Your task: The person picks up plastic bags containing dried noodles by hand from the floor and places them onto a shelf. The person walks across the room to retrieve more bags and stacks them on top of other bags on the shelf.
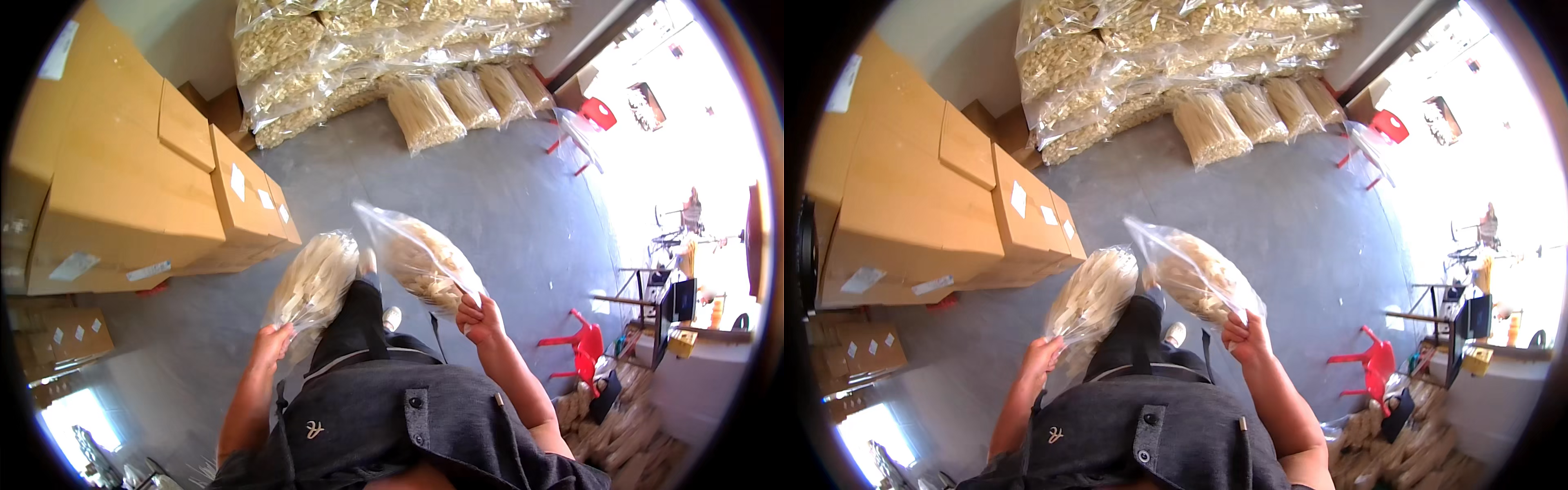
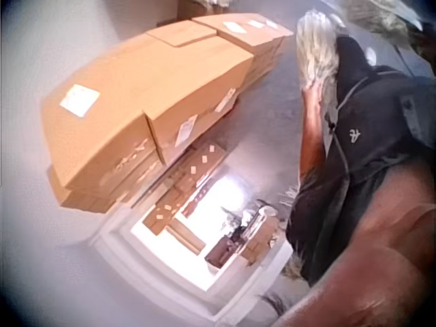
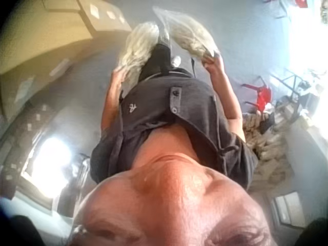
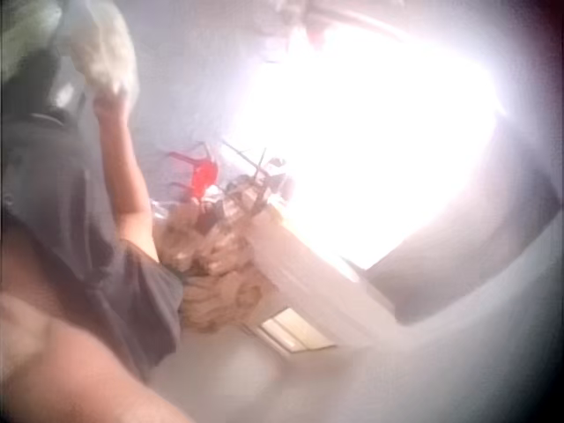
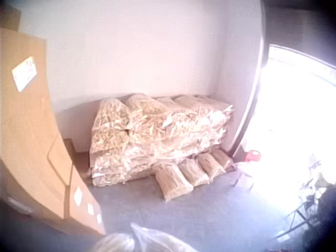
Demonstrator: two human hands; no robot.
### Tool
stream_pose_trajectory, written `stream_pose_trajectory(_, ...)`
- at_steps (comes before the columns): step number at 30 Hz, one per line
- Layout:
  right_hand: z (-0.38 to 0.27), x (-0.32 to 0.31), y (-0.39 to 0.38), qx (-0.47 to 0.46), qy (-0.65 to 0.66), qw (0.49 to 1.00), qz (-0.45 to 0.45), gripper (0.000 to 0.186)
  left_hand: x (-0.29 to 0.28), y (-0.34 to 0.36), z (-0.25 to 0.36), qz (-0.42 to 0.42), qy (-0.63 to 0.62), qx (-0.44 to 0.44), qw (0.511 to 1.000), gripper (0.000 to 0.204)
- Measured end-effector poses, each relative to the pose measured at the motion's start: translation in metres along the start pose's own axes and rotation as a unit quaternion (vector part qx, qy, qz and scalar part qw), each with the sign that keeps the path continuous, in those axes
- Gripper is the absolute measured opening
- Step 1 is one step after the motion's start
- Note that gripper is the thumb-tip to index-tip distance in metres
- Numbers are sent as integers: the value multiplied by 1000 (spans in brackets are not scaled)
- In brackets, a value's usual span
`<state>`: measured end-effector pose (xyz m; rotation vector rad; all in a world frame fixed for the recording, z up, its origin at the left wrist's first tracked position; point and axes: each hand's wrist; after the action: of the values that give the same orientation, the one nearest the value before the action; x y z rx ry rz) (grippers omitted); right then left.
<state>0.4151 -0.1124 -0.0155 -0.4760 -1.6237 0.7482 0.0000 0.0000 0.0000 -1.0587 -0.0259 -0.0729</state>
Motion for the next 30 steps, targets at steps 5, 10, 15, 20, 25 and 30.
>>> stream_pose_trajectory(5, -59, 88, 96, 80, -74, 986, 125, 25, 54, 78, 61, 54, 2, -27, 998, 22)
stream_pose_trajectory(10, -117, 150, 207, 136, -133, 971, 147, 20, 89, 175, 109, 43, 43, -18, 998, 21)
stream_pose_trajectory(15, -157, 200, 324, 176, -164, 967, 79, 16, 79, 234, 159, 75, -33, 0, 997, 24)
stream_pose_trajectory(20, -175, 196, 422, 241, -121, 958, 100, 17, 93, 252, 237, 132, -162, -48, 977, 24)
stream_pose_trajectory(25, -204, 202, 532, 265, -115, 950, 114, 20, 128, 266, 275, 217, -123, -90, 964, 25)
stream_pose_trajectory(30, -249, 207, 699, 249, -99, 957, 110, 25, 151, 306, 315, 288, -63, -124, 948, 23)
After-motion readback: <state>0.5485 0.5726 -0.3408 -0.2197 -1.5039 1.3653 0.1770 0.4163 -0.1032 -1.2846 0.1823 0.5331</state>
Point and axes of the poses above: each hand's wrist, its own y-axis towards the middle knuckle, its own x-axis out of the palm, z = x × y, and after that the axes turned 11 degrees about -y, right-handed
